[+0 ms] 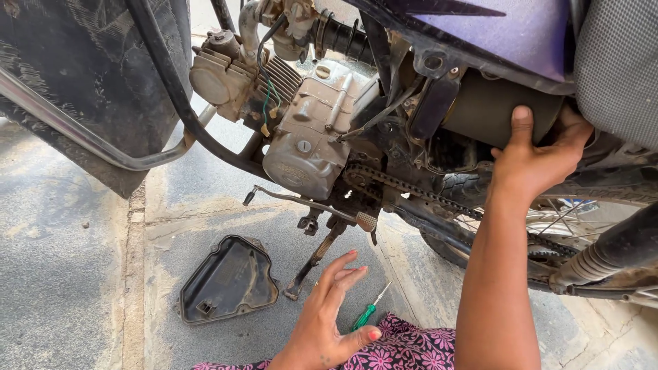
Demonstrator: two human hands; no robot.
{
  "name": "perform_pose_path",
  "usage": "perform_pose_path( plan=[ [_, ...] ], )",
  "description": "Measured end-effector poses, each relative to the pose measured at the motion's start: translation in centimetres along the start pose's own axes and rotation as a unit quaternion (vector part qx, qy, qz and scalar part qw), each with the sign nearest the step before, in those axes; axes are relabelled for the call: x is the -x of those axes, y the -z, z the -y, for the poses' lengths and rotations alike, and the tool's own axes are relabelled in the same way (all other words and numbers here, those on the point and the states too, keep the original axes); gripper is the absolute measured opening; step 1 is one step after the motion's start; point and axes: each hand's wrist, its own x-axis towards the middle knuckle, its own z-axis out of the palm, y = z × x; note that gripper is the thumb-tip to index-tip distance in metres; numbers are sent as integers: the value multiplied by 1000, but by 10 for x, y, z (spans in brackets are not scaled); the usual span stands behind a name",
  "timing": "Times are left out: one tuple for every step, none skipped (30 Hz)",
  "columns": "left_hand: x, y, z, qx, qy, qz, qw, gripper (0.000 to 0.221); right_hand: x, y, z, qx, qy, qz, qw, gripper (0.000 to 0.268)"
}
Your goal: The person removes the air filter from the motorcycle's airbox, inspects it, and then reinstalls it. They then place the airbox cover back over the filter and secure it by hand.
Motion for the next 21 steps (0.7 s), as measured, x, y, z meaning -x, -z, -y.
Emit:
perform_pose_path(
  plan=[
    [1,2,-2,0,2,2,1000,95,0,-1,3,2,-2,-1,1000,48],
    [1,3,-3,-13,-4,-4,1000,94,-1,-1,5,6,-14,-4,1000,49],
    [1,4,-5,-27,-12,-11,1000,92,-2,-1,8,11,-24,-9,1000,49],
    [2,4,-5,-26,-12,-8,1000,92,-2,0,6,13,-25,-11,1000,49],
    [2,4,-5,-20,-9,-10,1000,93,-3,-1,4,-10,-25,-9,1000,50],
    [2,4,-6,-14,-6,-12,1000,93,-5,-1,3,-33,-26,-6,999,51],
    [1,5,-7,-14,-8,-13,1000,93,-4,-1,3,-34,-24,-7,999,51],
    [1,6,-8,-8,-13,-20,1000,92,-4,-1,4,-36,-27,-10,999,52],
    [0,7,-10,-2,-18,-29,999,92,-5,-2,5,-38,-28,-12,999,53],
    [-1,7,-9,-3,-21,-30,999,92,-3,-2,7,-40,-26,-12,999,53],
    [-2,7,-8,-2,-13,-29,999,92,-2,-2,8,-38,-21,-15,999,53],
    [-4,6,-7,0,-6,-27,1000,91,-2,-2,8,-37,-17,-19,999,53],
    [-5,6,-7,0,-8,-28,1000,91,1,-3,12,-38,-15,-18,999,53],
    [-6,7,-7,-8,-5,-22,1000,91,3,-4,15,-30,-18,-27,999,51],
    [-8,7,-6,-17,-2,-16,1000,92,5,-5,18,-23,-22,-35,999,48],
    [-9,5,-4,-16,-4,-18,1000,92,5,-5,16,-24,-20,-35,999,48],
    [-10,3,-1,-9,3,-10,1000,93,6,-4,13,-46,-17,-29,998,46],
    [-11,1,2,-2,10,-2,1000,95,7,-4,11,-68,-15,-23,997,44],
    [-11,1,2,-3,9,-2,1000,95,8,-3,10,-69,-15,-23,997,44],
    [-12,0,1,10,10,1,1000,96,8,-3,10,-71,-3,-17,997,44],
    [-12,0,1,22,10,4,1000,96,8,-3,9,-74,9,-12,997,43]
  ],
)
